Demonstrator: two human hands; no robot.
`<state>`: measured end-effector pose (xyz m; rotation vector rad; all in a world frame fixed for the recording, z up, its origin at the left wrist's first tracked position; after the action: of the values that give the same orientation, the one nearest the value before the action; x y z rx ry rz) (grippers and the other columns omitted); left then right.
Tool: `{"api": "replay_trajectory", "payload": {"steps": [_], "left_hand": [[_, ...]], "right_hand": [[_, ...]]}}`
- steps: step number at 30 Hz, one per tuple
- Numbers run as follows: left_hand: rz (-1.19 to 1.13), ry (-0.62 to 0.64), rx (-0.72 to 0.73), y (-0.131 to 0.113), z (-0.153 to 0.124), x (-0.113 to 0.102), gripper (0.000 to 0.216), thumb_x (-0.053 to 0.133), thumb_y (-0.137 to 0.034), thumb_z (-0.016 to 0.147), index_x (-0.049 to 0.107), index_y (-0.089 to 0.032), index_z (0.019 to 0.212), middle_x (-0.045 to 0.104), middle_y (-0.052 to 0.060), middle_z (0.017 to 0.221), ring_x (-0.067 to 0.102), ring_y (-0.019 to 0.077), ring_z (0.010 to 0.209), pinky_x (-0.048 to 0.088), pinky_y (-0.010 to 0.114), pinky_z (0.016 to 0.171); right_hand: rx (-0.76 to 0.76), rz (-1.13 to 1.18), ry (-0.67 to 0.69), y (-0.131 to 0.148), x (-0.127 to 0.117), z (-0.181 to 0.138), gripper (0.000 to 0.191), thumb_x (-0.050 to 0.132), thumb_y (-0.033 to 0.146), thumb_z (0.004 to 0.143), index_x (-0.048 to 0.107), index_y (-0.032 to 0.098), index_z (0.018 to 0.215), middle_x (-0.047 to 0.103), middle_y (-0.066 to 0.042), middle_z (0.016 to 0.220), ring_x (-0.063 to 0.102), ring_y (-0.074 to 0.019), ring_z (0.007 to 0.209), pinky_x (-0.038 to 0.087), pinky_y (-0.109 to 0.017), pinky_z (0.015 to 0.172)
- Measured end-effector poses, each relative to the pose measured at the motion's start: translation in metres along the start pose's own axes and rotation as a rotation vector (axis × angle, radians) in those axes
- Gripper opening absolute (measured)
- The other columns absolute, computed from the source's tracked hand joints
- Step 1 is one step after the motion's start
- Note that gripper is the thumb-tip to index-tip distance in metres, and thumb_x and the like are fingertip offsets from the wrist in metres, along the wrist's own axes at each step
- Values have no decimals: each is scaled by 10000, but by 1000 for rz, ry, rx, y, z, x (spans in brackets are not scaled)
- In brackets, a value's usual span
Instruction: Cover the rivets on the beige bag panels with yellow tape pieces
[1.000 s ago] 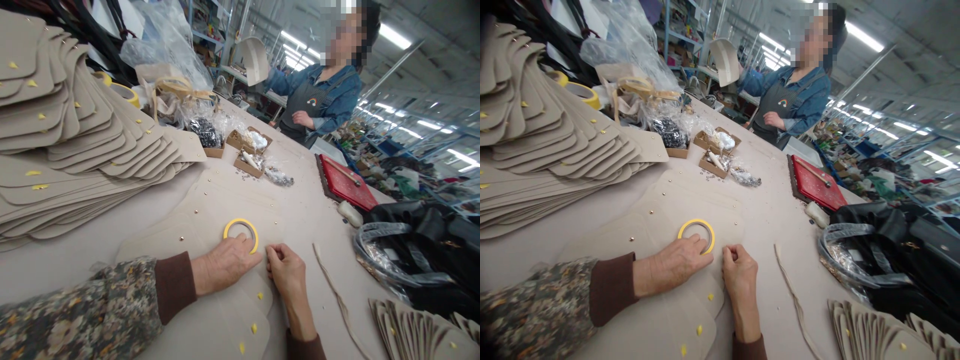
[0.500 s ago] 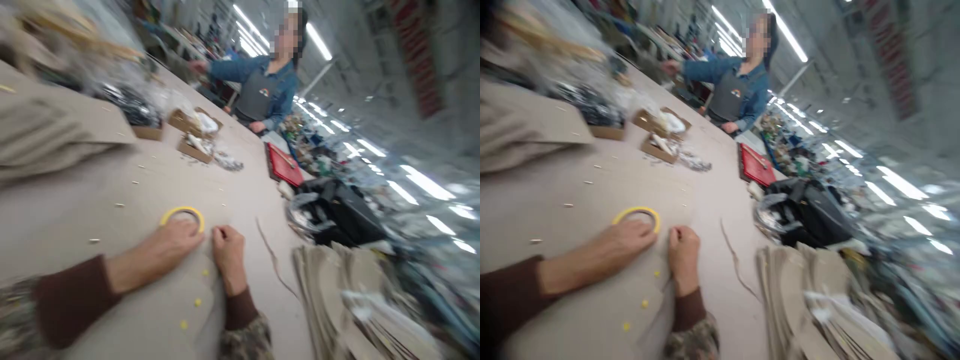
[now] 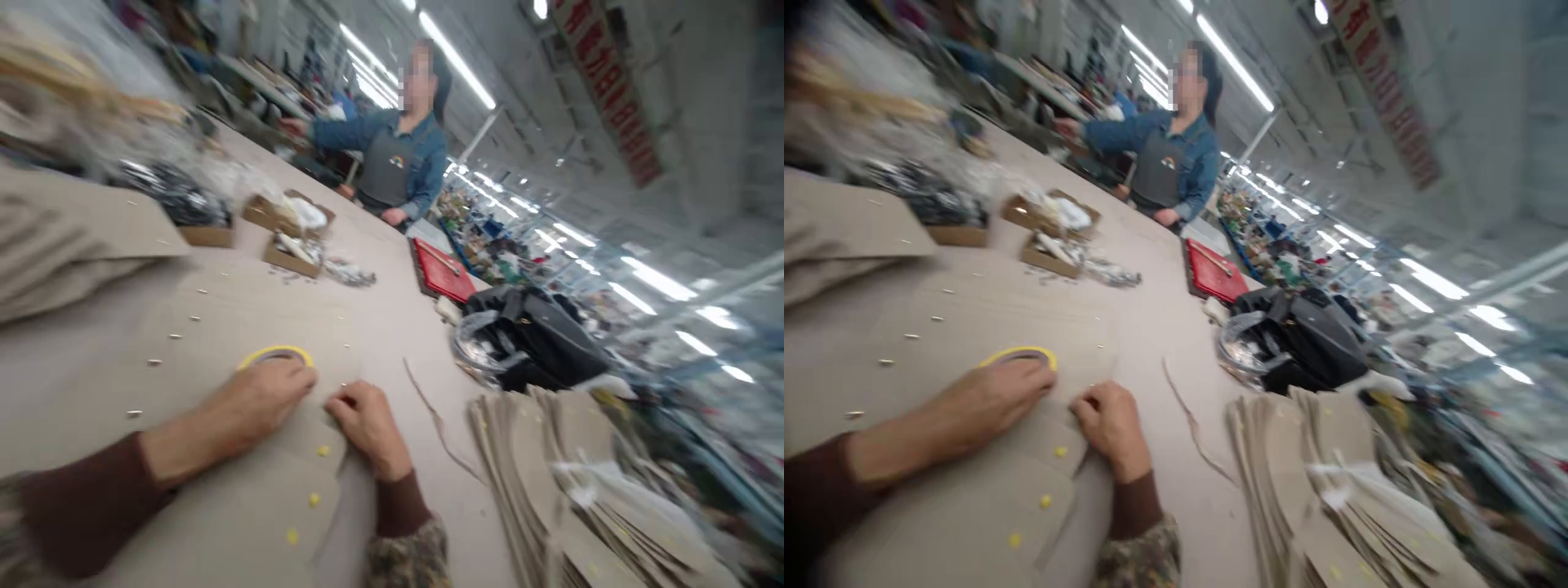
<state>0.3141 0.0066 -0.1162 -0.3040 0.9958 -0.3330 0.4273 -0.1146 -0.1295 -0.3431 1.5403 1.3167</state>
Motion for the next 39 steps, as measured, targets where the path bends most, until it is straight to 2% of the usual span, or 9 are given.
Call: {"api": "replay_trajectory", "payload": {"steps": [3,9,12,17,22,29,32,37,39], "left_hand": [[110,89,-15,6,-6,-6,191,436,-104,951,581,-196,865,600,11,812,557,160,732,412,247,650],[8,89,9,-4,-4,2,197,510,-206,989,580,-204,1174,699,17,950,657,137,863,500,218,773],[-107,36,21,-8,-5,-2,212,464,-222,1014,562,-184,1197,714,43,1003,680,146,906,522,231,805],[-59,93,-23,-9,-5,-1,242,485,-204,1002,478,-172,1242,721,52,993,698,164,877,529,240,749],[20,141,-24,-14,-5,0,230,511,-202,993,466,-158,1214,718,43,962,695,190,825,501,265,684],[27,147,-69,-14,-4,0,48,528,-147,949,537,-192,938,667,1,838,630,158,750,446,243,636],[51,129,-89,-15,0,0,85,530,-110,908,542,-192,892,656,7,819,621,167,741,434,253,632],[80,100,-56,-20,13,0,113,486,-109,903,538,-191,842,621,8,778,579,160,684,397,264,594],[83,92,-35,-23,16,0,123,471,-124,917,538,-190,838,613,8,777,571,155,684,395,262,593]], "right_hand": [[27,269,212,-13,12,-7,231,633,238,898,778,186,724,731,8,682,643,-156,630,473,-219,586],[63,486,-178,-8,-8,-11,243,649,354,888,778,164,970,762,-59,826,684,-191,704,555,-278,621],[-104,432,-222,10,-7,-11,205,641,276,900,751,186,1049,762,-77,975,708,-193,836,581,-295,732],[-261,326,-306,21,-4,-12,180,616,189,925,704,189,1083,748,-66,974,704,-164,834,577,-260,726],[-377,225,-333,33,-4,-13,130,574,130,938,688,182,972,720,-37,847,683,-140,740,559,-237,690],[-434,17,-494,48,-7,-17,144,555,104,888,666,162,818,653,-1,652,612,-108,537,503,-196,566],[-331,100,-494,44,-10,-17,138,578,153,867,689,166,785,663,-1,639,611,-111,524,498,-200,552],[168,595,-346,17,-4,-10,242,673,379,816,680,163,706,620,11,511,569,-131,436,475,-223,460],[285,750,-306,10,2,-9,299,718,438,775,664,160,680,600,15,477,559,-130,422,480,-229,464]]}}
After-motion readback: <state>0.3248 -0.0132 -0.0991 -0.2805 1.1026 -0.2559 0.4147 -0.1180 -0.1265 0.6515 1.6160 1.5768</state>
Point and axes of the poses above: each hand's wrist, its own z-axis towards the middle knuckle, its own x-axis out of the palm, y = z × x, the point moved 6 cm from there along z, towards the middle knuckle
